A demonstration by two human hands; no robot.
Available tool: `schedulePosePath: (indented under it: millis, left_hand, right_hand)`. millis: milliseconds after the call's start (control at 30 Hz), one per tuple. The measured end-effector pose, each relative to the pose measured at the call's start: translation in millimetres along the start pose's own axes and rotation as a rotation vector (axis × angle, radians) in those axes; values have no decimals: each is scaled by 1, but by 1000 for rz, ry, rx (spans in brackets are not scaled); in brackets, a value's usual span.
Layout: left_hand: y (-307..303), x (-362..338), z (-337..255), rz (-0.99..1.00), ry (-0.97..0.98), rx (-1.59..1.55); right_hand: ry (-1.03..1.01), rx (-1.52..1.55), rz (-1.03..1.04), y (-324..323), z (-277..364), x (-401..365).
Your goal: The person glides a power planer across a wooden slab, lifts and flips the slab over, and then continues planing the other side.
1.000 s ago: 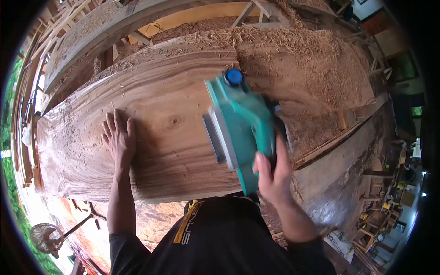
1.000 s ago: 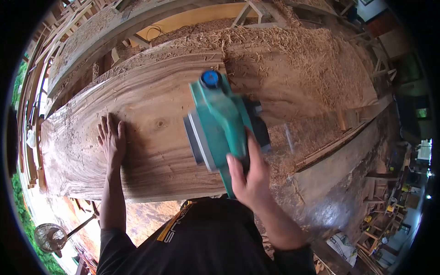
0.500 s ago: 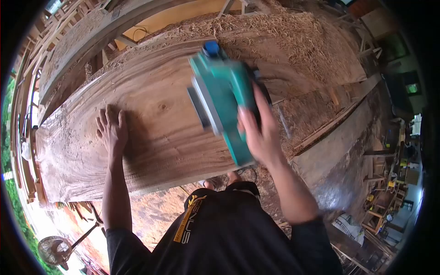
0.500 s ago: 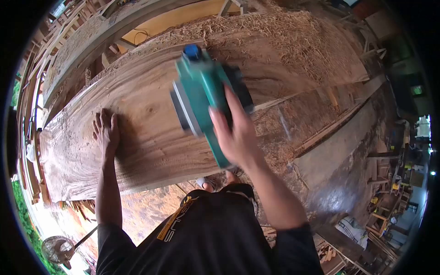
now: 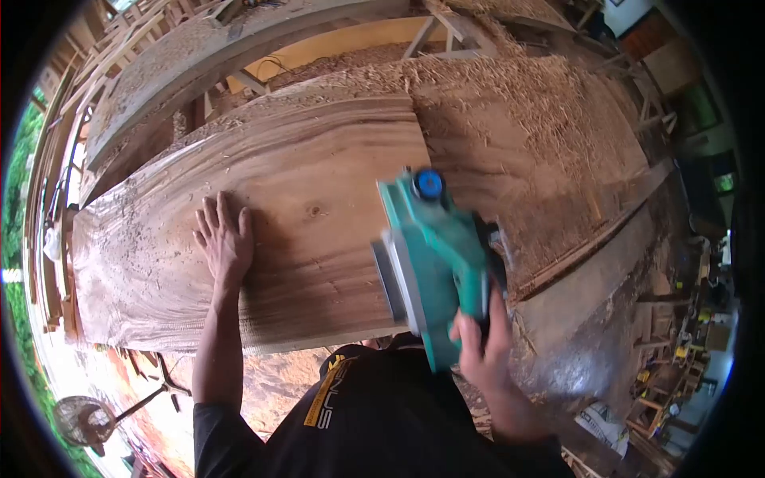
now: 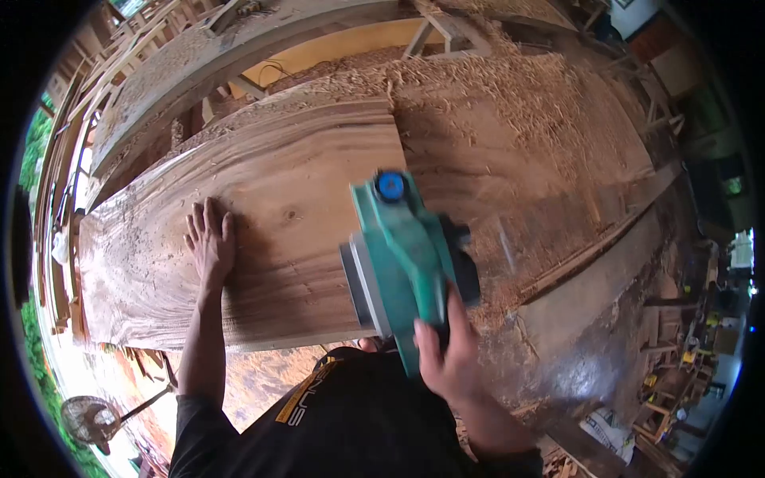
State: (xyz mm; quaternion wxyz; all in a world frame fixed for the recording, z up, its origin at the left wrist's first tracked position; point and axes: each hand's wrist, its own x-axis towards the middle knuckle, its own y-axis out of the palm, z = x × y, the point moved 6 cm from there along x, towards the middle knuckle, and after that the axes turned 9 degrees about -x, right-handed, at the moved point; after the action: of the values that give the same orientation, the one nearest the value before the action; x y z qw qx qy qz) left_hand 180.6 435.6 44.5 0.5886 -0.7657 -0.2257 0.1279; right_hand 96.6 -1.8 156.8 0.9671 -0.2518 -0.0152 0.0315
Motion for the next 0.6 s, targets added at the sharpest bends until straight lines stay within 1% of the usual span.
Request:
schedulePosePath:
  millis: [67,133,200,233,267,367,400,433,467,500,567,600]
  left_hand:
    - [-2,0,-1,-6,-2,-5]
    - [-5,2,-4,-33,-4,-28]
    - [-11,0,-7,-31,-10,-45]
    - [-12,0,-7,-70,18,-40]
    - [-13,0,-8,-72,22,-53]
    - [-15,0,-5,-88,31,-64]
    - [-15,-2,-6,-93,40,-67]
    - [-15,-3,-5,-101,47,-71]
    - [-16,-2,-2,-107,58,-70]
    - [-15,-1,3,-76,76,-53]
    - [-22,-1,24,-77,84,-79]
    - [-25,-2,34,-72,83,-97]
  right_hand:
    - [19,19,-31,22,15,64]
    - [-114,-10,-102,49,16,134]
    - [-176,-34,-104,74,24,201]
    - [-229,-31,-101,86,26,232]
    - [-280,-26,-108,91,36,244]
    - [-135,158,27,93,36,227]
    - [-137,161,29,90,37,208]
    - [-142,164,31,85,36,179]
    - [-101,164,29,79,27,148]
    - [-75,205,55,70,26,109]
    - [-29,159,111,46,18,26]
    - [-66,114,133,35,16,-13]
